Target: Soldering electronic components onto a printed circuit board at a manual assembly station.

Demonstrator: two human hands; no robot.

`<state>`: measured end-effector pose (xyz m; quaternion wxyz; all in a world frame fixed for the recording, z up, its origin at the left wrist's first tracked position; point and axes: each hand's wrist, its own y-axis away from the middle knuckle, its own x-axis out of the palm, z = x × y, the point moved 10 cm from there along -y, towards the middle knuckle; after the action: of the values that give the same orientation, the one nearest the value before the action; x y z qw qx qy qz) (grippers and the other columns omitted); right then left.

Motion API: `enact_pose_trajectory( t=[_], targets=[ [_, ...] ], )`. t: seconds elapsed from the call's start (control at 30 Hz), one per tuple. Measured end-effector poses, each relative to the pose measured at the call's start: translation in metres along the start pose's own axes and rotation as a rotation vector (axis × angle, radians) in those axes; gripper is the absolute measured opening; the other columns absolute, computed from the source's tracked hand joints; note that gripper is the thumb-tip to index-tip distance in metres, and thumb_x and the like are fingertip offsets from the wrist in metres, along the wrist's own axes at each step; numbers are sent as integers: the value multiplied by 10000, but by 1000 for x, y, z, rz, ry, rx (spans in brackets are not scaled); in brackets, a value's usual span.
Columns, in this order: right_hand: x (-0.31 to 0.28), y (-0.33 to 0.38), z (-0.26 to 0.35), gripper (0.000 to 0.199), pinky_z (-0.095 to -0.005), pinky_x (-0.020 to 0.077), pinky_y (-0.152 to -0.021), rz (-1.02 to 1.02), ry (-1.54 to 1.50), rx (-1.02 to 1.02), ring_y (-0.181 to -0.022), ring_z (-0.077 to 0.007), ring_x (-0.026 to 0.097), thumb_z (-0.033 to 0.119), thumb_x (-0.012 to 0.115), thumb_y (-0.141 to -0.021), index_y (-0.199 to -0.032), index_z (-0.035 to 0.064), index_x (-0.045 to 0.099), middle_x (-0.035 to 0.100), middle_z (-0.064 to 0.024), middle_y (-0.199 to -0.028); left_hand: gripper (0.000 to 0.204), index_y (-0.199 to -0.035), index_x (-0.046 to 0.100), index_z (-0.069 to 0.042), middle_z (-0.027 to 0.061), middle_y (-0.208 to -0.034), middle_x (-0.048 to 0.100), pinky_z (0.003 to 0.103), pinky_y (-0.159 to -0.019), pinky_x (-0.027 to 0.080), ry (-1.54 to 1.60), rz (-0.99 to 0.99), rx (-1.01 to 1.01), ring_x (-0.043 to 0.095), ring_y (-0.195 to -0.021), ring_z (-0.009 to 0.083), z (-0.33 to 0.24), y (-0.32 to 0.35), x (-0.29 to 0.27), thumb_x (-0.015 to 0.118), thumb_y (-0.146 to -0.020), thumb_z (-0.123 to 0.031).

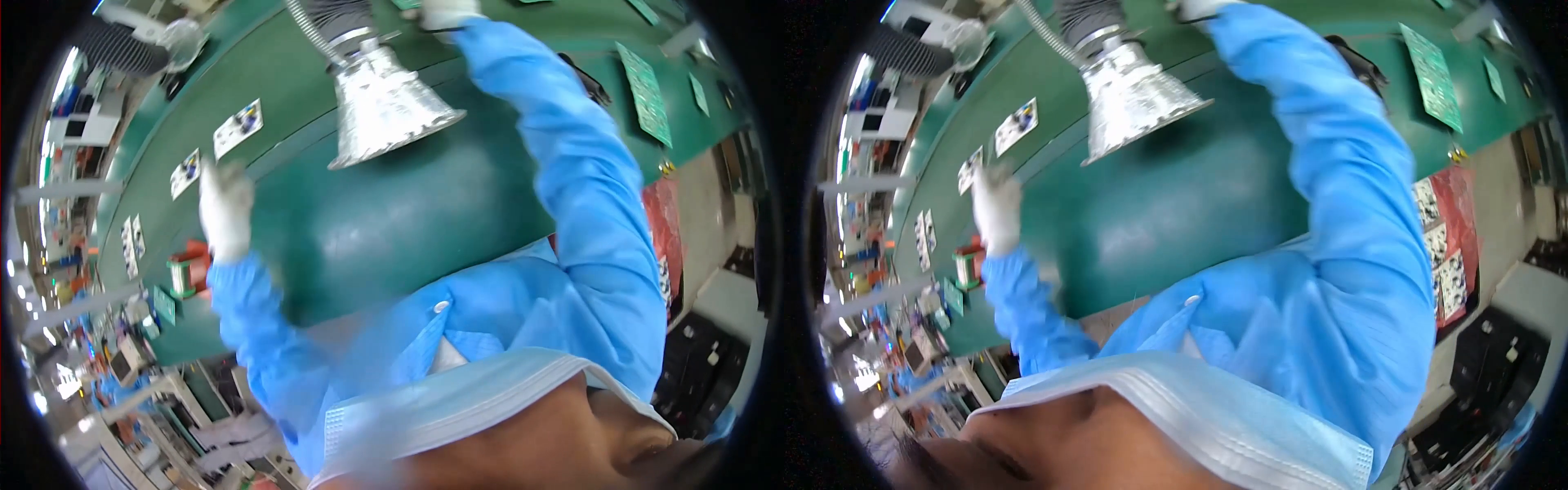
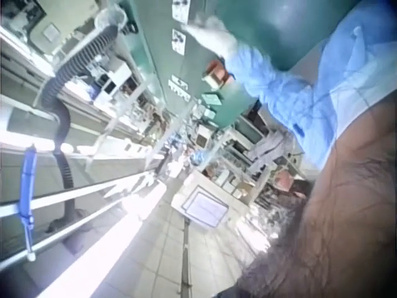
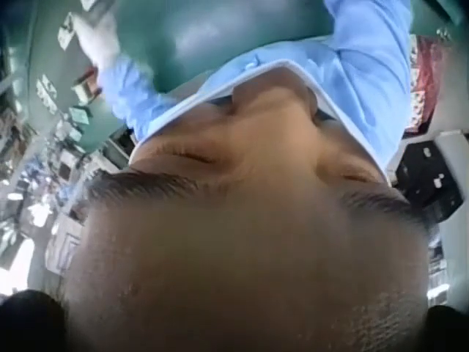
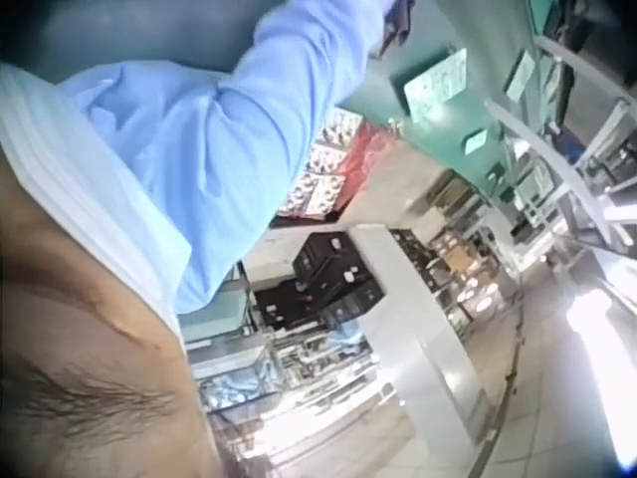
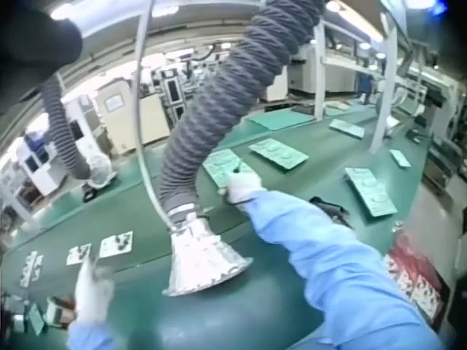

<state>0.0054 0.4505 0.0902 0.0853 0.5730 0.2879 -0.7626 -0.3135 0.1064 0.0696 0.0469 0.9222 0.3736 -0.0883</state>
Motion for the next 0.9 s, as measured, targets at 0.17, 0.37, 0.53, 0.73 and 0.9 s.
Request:
enact_pose_trajectory(
  t=[0.17, 0.37, 0.53, 0.73, 0.9],
  targets=[
    [74, -59, 2, 233, -488, 532, -622, -137, 21, 42, -717, -367, 688, 235, 532, -875, -893, 41, 661, 680, -201, -741, 327, -811, 492, -140, -27, -669, 430, 200, -442, 230, -120, -91, -115, 316, -504, 31, -2, 96, -71, 451, -1035, -374],
    [19, -65, -36, 239, -482, 536, -691, -161, -49, 43, -811, -358, 692, 169, 440, -923, -914, 58, 651, 700, -184, -840, 344, -903, 578, -93, -55, -656, 430, 189, -447, 231, -237, -46, -164, 318, -496, 18, 29, 127, -85, 483, -1015, -404],
    [-145, -2, -132, 223, -466, 527, -745, -326, -60, 54, -847, -378, 672, 221, 543, -867, -958, 65, 675, 694, -208, -897, 299, -935, 575, -86, -36, -552, 400, 192, -396, 213, -233, 0, -154, 317, -425, 21, 43, 130, -81, 480, -1020, -356],
    [-267, 157, -302, 214, -436, 515, -719, -562, 87, 112, -771, -396, 653, 208, 677, -755, -883, 38, 658, 684, -215, -822, 289, -967, 578, -79, -16, -590, 476, 197, -368, 197, -97, -76, -233, 303, -393, 26, 62, 144, -86, 507, -1007, -356],
    [-256, 262, -432, 350, -514, 520, -650, -452, 527, 461, -792, -418, 660, 485, 537, -925, -1068, 175, 613, 685, -195, -840, 309, -942, 595, -72, 6, -611, 532, 200, -406, 205, -252, -138, -161, 334, -435, 25, 57, 165, -99, 523, -998, -367]
  ],
)
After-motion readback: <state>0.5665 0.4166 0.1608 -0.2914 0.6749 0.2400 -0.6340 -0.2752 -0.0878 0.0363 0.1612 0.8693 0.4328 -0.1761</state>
